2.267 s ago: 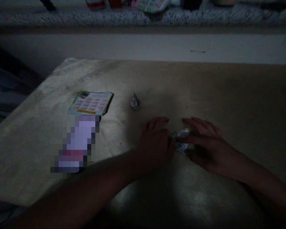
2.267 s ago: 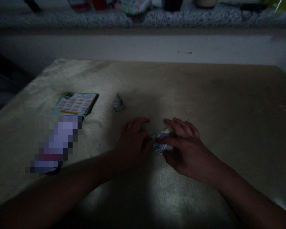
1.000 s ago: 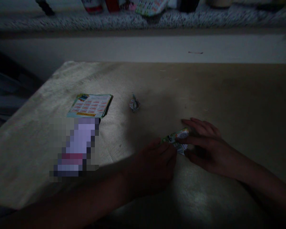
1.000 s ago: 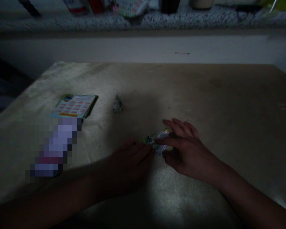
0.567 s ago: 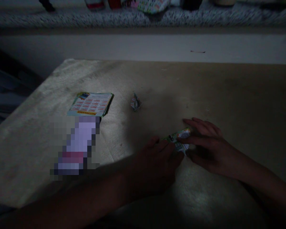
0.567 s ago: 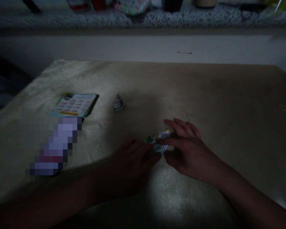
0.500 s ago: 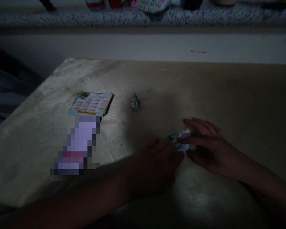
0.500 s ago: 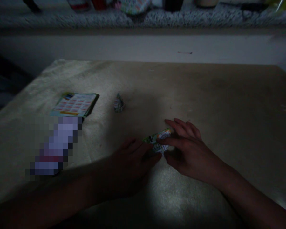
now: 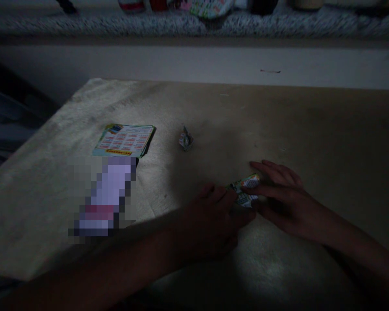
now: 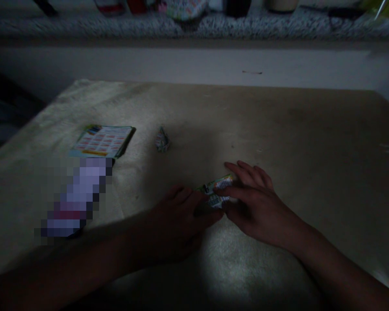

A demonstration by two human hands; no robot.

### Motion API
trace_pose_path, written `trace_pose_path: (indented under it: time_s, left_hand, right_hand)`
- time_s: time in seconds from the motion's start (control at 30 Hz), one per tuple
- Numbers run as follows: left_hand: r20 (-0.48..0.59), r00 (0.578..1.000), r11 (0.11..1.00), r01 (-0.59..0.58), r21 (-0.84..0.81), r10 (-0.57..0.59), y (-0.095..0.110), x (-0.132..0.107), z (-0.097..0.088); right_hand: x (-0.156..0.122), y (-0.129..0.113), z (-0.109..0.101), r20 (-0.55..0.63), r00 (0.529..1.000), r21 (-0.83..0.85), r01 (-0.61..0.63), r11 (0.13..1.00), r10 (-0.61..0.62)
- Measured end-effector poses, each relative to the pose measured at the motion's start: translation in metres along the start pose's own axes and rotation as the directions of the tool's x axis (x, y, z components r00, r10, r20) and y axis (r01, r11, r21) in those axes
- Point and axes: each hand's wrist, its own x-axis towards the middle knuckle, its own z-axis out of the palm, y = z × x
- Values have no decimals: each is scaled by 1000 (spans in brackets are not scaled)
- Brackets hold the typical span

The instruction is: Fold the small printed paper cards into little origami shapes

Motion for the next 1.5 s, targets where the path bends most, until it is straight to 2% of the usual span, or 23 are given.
trace_pose_path:
  time_s: [0.27,0.6,0.93,1.3,1.5]
  left_hand:
    - [-2,1000,1000,-14,-10,14,-1,1,-2]
    - [-82,996,999,-34,22,35,-2,3,0]
    - [61,993,993,108,-38,-106,0,4,-20]
    - [58,976,976,212,-55,-209,-13,-5,-20]
    - [90,974,978,210,-17,-208,-15,-8,-28]
  right_hand:
    - [0,-1,2,-17,1000,8,-14,1000,14]
    - [1,-3,1,-12,1000,-6,-17,1000,17]
    - [0,0,3,-45,999,-3,3,1000,-3]
    - [1,1,4,-35,999,-9,8,1000,-8]
    - [0,1,3,-34,999,-2,9,1000,-9]
